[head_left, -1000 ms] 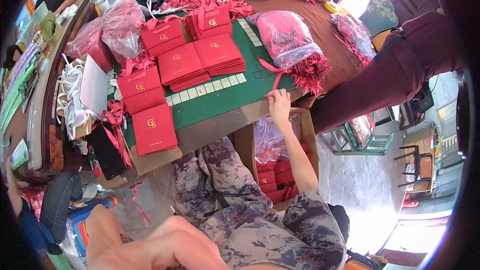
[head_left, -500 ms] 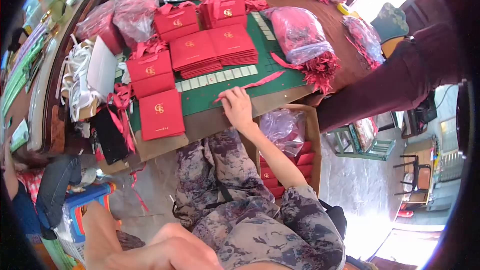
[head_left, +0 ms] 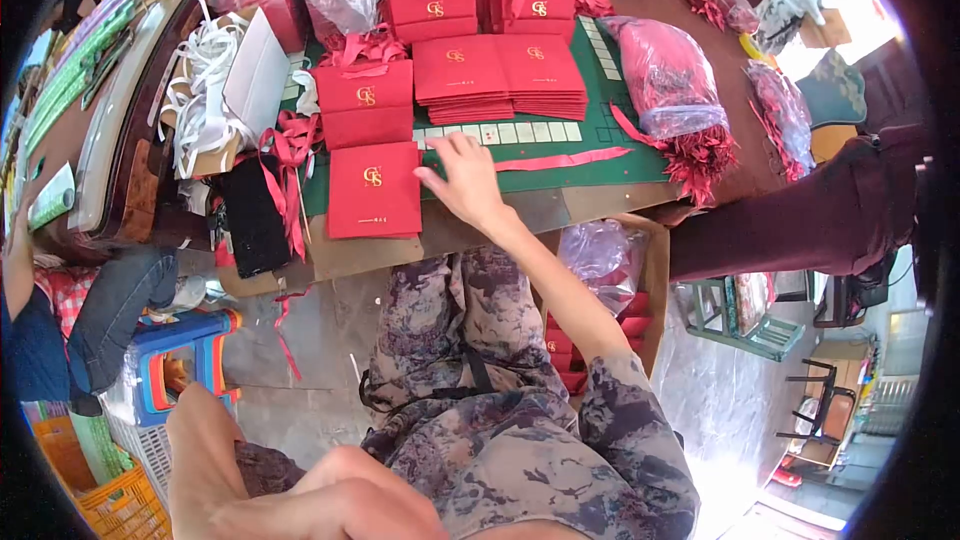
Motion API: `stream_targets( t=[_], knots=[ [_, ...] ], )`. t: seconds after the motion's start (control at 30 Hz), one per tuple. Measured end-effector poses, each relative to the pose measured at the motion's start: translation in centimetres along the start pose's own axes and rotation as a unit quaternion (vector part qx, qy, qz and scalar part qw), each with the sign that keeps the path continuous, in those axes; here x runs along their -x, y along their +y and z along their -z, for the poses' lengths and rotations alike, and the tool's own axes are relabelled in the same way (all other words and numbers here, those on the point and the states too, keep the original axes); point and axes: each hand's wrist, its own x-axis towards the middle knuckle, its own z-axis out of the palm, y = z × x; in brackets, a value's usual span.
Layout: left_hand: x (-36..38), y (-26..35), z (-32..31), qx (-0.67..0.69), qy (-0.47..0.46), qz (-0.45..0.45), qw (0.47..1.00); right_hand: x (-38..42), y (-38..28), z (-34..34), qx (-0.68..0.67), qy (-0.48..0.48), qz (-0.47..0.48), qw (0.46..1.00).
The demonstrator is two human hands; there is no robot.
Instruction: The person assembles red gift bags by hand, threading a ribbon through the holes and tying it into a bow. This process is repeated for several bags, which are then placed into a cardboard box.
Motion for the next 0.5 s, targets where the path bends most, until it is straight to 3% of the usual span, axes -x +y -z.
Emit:
stream_targets(
  t=[0.1, 0.17, 0.27, 0.5],
  knots=[
    [0.1, 0.1, 0.4, -0.024, -0.004, -0.007, 1.000, -1.7, -0.8, -1.7, 0.026, -0.045, 0.001, 0.999],
    [0.5, 0.3, 0.5, -0.040, 0.027, -0.013, 0.999, -2.5, -0.8, -2.2, 0.051, -0.129, -0.029, 0.990],
    [1.4, 0.2, -0.1, -0.039, 0.092, -0.019, 0.995, -2.7, 0.0, -3.1, 0.037, -0.174, -0.029, 0.984],
    [0.8, 0.4, 1.7, -0.070, 0.049, -0.010, 0.996, -3.2, -0.5, -2.5, -0.028, -0.160, -0.071, 0.984]
  ],
)
